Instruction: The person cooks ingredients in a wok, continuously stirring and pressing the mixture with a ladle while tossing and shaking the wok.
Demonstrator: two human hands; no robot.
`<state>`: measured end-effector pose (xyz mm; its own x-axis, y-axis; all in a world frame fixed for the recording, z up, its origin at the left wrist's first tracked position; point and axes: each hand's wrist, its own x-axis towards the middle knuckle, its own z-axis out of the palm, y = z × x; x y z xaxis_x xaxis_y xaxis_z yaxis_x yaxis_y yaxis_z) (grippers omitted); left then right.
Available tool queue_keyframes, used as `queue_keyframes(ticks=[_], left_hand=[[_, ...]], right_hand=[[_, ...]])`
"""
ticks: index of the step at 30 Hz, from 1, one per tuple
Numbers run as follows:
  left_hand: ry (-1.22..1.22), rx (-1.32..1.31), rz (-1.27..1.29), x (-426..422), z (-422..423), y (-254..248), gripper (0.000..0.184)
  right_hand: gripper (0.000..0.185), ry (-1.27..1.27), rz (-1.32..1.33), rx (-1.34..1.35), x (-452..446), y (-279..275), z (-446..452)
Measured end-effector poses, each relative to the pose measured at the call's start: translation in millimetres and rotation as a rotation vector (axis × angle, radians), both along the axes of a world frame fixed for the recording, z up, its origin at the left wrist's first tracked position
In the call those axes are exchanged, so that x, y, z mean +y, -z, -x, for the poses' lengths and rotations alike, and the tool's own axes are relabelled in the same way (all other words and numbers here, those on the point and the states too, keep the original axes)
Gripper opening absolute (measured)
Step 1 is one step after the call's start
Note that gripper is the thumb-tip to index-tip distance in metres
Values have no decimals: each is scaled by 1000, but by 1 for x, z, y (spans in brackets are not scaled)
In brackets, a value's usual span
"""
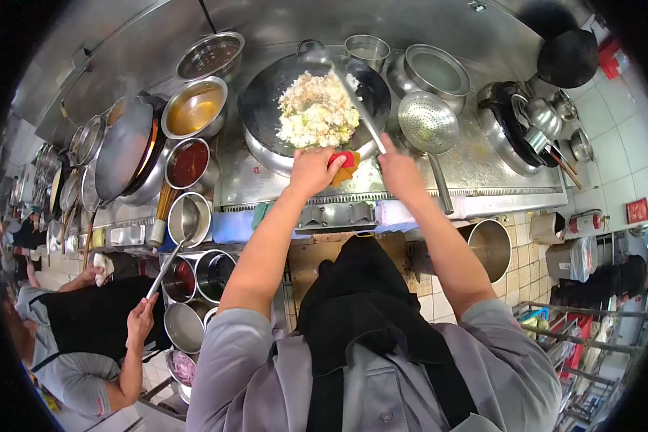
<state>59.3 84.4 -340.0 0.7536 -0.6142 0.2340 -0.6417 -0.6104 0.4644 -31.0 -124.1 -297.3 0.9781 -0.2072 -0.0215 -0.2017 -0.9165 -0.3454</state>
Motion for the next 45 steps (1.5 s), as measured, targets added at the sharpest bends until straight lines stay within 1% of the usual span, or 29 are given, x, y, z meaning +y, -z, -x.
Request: queue_keyframes(ticks=[2,3,4,6,7,10,12,13,14,15,17,18,19,20,21,22,24,26,29,31,33,34,36,37,39,40,42,43,45], left_hand=[[-5,-56,-27,-5,-3,6,38],[11,-37,-42,-7,-7,9,39],[22,-20,-55,-9,-12,11,39],[17,-28,6,-16,-17,20,41],[15,-34,61,-18,-15,23,42],[-43,58,17,-24,1,7,47],[-43,38,-40,-18,45,-39,48],[-42,20,-103,-14,63,-61,48],[-44,23,-105,-13,68,-76,48],[-45,-24,-58,-11,73,-88,48],[-33,-68,54,-17,66,-93,46],[-51,-122,57,-21,52,-82,45],[-71,-174,61,-24,43,-58,44],[-108,-234,56,-29,44,-21,45],[-110,-238,62,-30,52,9,45],[-99,-301,76,-27,68,35,45],[-93,-364,86,-14,100,48,45],[83,-212,-57,-1,116,33,45],[1,-163,39,-9,72,-11,45],[-22,-199,65,-10,52,-9,45],[-34,-81,45,-5,70,-13,46],[-15,-29,-30,-1,84,-29,47],[-12,3,-30,1,90,-74,45],[-29,-10,-25,-1,88,-88,45],[-26,-99,25,-15,63,-79,45],[-46,-160,46,-21,54,-53,44],[-71,-161,65,-29,68,14,42],[-108,-160,84,-29,80,29,41],[8,-111,-14,-13,107,30,39]], right_hand=[[50,18,12,55,5,9,18],[51,-53,34,90,2,5,36],[51,-127,59,123,-1,-2,51],[53,-96,21,78,-8,-28,81],[54,-62,-24,34,-11,-47,97],[63,-170,-76,165,-23,-145,153],[64,-213,-134,273,-47,-218,182],[65,-193,-52,342,-50,-248,189],[63,-221,-108,327,-59,-258,195],[63,-220,-114,331,-58,-256,190],[58,-338,-47,363,-56,-248,165],[54,-283,12,386,-48,-234,146],[51,-376,-12,205,-51,-205,131],[49,-430,10,128,-60,-164,112],[48,-353,15,141,-48,-142,97],[47,-274,19,152,-31,-131,85],[46,-264,8,95,-14,-127,83],[43,-285,-53,-1,-11,-124,89],[44,-314,-47,19,-16,-134,106],[46,-394,-47,75,-29,-166,126],[46,-336,19,350,-30,-228,150],[46,-337,24,345,-32,-243,159],[46,-382,23,393,-35,-260,165],[46,-377,23,394,-33,-252,160],[45,-404,120,221,-25,-210,134],[45,-395,129,159,-18,-184,118],[45,-344,135,70,-1,-128,86],[45,-304,131,44,4,-111,75],[45,-257,126,29,15,-108,76]])
